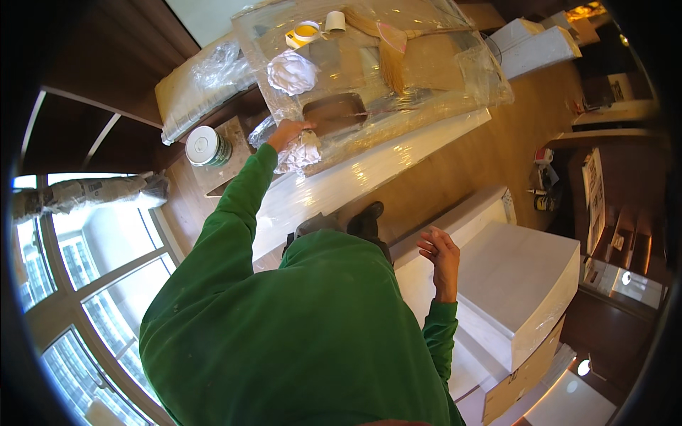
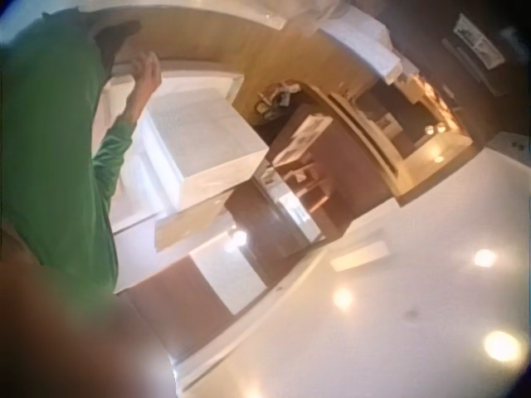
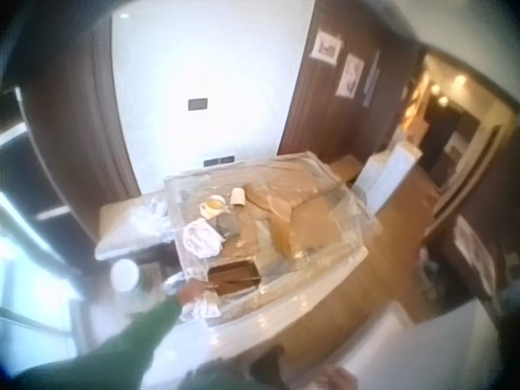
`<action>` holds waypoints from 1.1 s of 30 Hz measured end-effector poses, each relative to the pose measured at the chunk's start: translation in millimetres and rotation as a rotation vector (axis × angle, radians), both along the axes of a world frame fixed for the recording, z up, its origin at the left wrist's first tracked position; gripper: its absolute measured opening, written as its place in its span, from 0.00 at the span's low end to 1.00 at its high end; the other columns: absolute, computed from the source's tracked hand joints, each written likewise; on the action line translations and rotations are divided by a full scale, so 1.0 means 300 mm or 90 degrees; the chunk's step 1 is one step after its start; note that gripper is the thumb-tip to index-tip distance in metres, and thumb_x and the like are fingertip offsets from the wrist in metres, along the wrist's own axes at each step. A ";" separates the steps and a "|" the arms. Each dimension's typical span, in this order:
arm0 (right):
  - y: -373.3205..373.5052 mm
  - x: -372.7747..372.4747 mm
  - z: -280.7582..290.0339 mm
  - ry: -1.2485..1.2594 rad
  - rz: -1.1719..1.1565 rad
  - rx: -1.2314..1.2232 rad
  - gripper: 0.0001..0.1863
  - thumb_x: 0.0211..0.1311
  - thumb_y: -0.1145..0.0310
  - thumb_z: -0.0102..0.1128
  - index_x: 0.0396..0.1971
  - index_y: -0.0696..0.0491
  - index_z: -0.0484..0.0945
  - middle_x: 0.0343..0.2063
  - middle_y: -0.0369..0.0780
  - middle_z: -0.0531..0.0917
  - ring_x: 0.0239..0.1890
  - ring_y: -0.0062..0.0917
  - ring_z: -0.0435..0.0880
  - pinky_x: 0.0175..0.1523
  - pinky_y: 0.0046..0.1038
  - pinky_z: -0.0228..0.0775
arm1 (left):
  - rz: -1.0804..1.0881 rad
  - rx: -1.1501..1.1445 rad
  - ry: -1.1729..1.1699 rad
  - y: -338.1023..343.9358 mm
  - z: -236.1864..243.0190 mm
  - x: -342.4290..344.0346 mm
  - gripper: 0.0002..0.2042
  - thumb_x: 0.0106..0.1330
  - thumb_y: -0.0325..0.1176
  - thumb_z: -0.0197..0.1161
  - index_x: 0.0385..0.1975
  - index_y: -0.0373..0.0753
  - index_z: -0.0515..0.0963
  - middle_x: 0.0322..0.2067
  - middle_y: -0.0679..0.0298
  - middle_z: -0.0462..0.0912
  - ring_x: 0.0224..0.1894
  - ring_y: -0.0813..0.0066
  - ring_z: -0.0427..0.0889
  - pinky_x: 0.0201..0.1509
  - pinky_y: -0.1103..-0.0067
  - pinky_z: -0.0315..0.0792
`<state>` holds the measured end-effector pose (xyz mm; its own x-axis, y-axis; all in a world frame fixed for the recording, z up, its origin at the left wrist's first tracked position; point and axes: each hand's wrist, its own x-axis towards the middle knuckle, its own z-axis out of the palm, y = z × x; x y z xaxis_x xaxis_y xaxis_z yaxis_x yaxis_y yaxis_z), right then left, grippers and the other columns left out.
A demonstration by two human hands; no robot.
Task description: The person scrapes a wooden surface with a putty knife and wipes it with a cloth. Then the person sits on the floor, opens a paint can, pours paint into a tray, and stirs it with a brush.
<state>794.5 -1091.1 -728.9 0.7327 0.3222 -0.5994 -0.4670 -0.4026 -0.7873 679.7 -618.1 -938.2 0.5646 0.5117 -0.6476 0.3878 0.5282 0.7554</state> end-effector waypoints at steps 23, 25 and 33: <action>0.399 0.498 0.124 -0.156 0.113 0.264 0.27 0.66 0.60 0.63 0.61 0.58 0.71 0.33 0.35 0.79 0.25 0.14 0.74 0.29 0.18 0.65 | 0.017 -0.032 -0.167 -0.436 0.622 0.042 0.11 0.52 0.29 0.72 0.29 0.30 0.79 0.22 0.63 0.80 0.22 0.74 0.80 0.26 0.78 0.75; 0.404 0.535 0.171 -0.179 0.103 0.304 0.24 0.66 0.60 0.63 0.57 0.58 0.75 0.31 0.35 0.79 0.24 0.12 0.73 0.27 0.17 0.62 | 0.007 -0.014 -0.190 -0.483 0.652 0.063 0.12 0.52 0.29 0.72 0.30 0.29 0.78 0.24 0.63 0.80 0.23 0.76 0.80 0.27 0.80 0.75; 0.309 0.360 0.318 -0.371 0.257 0.240 0.10 0.67 0.68 0.61 0.40 0.59 0.83 0.28 0.37 0.83 0.26 0.14 0.78 0.30 0.17 0.68 | 0.014 -0.060 -0.253 -0.649 0.673 0.173 0.16 0.53 0.26 0.73 0.39 0.28 0.76 0.31 0.57 0.82 0.31 0.72 0.83 0.34 0.78 0.79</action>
<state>902.4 -998.4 -633.6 0.6781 0.7336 0.0456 0.1854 -0.1106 -0.9764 731.6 -812.7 -736.3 0.7701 0.4755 -0.4252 0.0630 0.6067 0.7924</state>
